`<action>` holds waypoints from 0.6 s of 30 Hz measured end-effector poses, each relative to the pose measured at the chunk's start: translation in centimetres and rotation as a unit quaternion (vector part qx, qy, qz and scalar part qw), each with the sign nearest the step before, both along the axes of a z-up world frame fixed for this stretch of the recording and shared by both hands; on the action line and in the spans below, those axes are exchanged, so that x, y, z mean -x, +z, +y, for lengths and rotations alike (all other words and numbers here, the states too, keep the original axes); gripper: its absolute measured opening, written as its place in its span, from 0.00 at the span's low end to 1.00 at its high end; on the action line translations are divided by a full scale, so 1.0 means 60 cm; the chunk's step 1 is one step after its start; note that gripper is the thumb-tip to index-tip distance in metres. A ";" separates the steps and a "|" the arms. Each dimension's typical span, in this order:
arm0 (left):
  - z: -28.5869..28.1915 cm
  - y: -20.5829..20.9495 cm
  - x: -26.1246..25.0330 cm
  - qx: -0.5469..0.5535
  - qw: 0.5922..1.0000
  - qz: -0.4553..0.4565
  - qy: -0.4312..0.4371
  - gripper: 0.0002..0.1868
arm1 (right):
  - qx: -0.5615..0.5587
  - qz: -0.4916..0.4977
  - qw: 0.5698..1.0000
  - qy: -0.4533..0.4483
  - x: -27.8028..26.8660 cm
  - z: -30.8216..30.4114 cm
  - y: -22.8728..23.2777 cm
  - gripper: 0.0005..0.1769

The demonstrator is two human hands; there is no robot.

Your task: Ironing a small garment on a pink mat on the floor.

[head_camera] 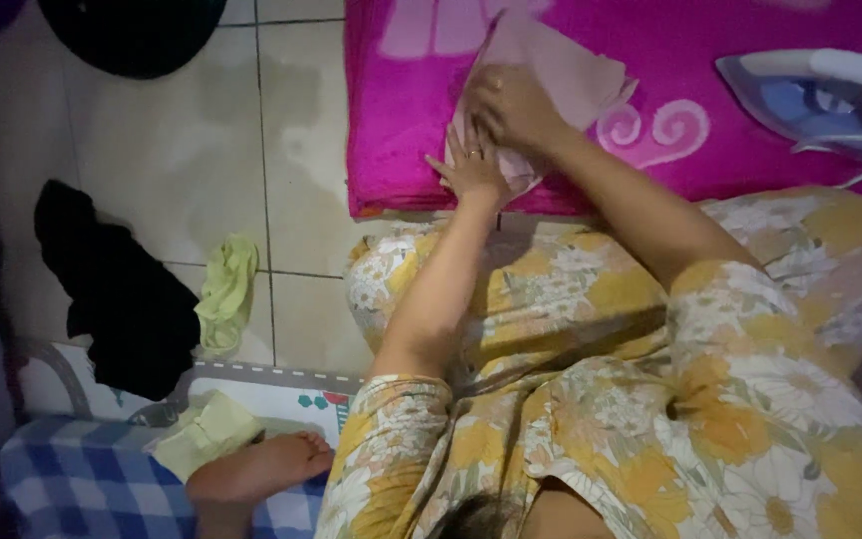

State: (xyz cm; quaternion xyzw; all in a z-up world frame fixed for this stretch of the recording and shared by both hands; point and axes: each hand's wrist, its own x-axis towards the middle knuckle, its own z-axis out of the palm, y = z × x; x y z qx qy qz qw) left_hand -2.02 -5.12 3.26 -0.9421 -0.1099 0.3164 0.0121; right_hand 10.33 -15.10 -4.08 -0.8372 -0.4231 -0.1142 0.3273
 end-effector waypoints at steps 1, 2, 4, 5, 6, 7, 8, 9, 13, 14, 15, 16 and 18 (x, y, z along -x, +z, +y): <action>-0.001 0.006 -0.002 -0.001 0.999 0.032 0.001 0.69 | 0.056 0.023 0.997 0.039 0.021 -0.010 0.020 0.24; -0.001 0.012 -0.006 -0.003 0.998 0.064 0.000 0.66 | 0.109 0.044 0.990 0.077 0.042 -0.018 0.041 0.26; 0.002 0.010 -0.001 0.007 0.999 0.038 0.000 0.68 | 0.141 0.032 0.988 0.059 0.014 -0.029 0.044 0.32; 0.004 0.010 0.000 0.017 1.000 0.012 0.001 0.69 | 0.172 0.021 0.984 0.042 -0.002 -0.033 0.046 0.38; 0.005 0.012 0.001 0.015 1.000 0.011 0.002 0.69 | 0.170 0.019 0.984 0.042 -0.007 -0.031 0.069 0.38; 0.005 0.015 0.001 0.022 1.000 0.004 0.008 0.69 | 0.199 0.069 0.977 0.004 -0.012 -0.030 0.092 0.37; 0.005 0.019 0.004 0.029 0.999 -0.003 0.012 0.69 | 0.228 0.119 0.966 -0.036 -0.014 -0.029 0.116 0.37; 0.011 0.017 0.000 0.026 1.000 -0.003 0.011 0.69 | 0.225 0.119 0.966 -0.037 -0.015 -0.021 0.119 0.37; 0.008 0.016 -0.002 0.033 0.999 0.000 0.008 0.69 | 0.168 0.126 0.976 -0.060 -0.014 -0.024 0.139 0.43; 0.007 0.019 0.005 0.028 1.000 -0.001 0.006 0.68 | 0.131 0.113 0.983 -0.062 -0.011 -0.022 0.145 0.46; 0.009 0.011 0.001 0.031 0.999 -0.003 0.006 0.68 | 0.133 0.111 0.983 -0.062 -0.016 -0.026 0.190 0.46; 0.012 0.003 0.001 0.040 0.999 -0.008 0.005 0.68 | 0.114 0.200 0.964 -0.131 -0.016 -0.027 0.234 0.36; 0.014 0.002 0.003 0.053 0.998 -0.015 0.004 0.68 | 0.095 0.282 0.933 -0.200 -0.056 -0.111 0.159 0.29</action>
